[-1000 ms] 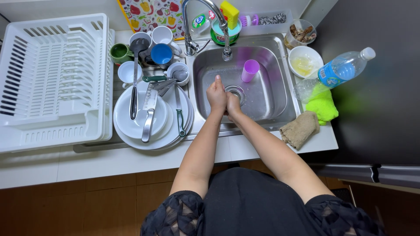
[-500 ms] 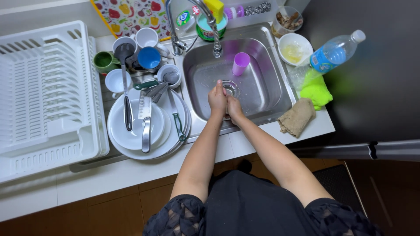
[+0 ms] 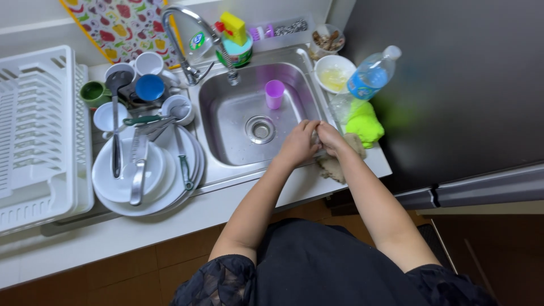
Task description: Washing a cup and drying various kitchen utensils and plates with a cloth.
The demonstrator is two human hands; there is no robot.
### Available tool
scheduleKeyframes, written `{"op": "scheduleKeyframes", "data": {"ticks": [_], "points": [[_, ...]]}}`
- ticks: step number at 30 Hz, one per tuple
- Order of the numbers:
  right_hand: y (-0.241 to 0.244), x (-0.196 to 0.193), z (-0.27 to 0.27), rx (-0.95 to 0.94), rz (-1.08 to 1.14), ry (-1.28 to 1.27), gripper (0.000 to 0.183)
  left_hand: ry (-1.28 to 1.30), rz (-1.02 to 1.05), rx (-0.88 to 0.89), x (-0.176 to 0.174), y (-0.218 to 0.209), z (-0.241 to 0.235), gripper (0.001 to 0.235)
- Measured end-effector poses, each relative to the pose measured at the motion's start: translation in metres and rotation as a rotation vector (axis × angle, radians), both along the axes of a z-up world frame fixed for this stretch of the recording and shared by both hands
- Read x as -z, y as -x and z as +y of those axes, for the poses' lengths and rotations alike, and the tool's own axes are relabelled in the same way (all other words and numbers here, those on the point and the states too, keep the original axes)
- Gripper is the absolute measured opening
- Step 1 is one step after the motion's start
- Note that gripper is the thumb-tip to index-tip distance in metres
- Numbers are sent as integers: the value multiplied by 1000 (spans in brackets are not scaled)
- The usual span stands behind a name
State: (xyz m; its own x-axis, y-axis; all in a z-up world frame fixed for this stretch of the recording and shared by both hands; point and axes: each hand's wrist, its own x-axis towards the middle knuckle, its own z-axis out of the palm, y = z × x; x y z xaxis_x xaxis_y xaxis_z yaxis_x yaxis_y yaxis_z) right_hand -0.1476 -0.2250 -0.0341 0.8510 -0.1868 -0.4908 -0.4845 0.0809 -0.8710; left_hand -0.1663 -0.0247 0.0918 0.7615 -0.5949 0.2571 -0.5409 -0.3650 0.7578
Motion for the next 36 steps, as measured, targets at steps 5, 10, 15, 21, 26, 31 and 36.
{"op": "scheduleKeyframes", "data": {"ticks": [5,10,15,21,26,31,36], "points": [[46,-52,-33,-39,-25,-12,36,41,84,-27,40,11,-57,65],[72,-44,-61,-55,-104,72,47,95,138,-156,57,20,-93,63],[94,-48,-79,33,-241,69,42,-385,32,-162,122,43,-121,56],[113,-56,-126,50,-578,1026,35,-429,77,-132,113,28,-124,59],[104,-75,-124,-28,-556,1136,52,-307,117,-290,48,52,-136,65],[96,-58,-133,-79,-431,1089,49,-205,-65,-220,76,63,-138,35],[122,-99,-114,64,-539,1047,33,-144,-70,-103,107,59,-128,46]]}}
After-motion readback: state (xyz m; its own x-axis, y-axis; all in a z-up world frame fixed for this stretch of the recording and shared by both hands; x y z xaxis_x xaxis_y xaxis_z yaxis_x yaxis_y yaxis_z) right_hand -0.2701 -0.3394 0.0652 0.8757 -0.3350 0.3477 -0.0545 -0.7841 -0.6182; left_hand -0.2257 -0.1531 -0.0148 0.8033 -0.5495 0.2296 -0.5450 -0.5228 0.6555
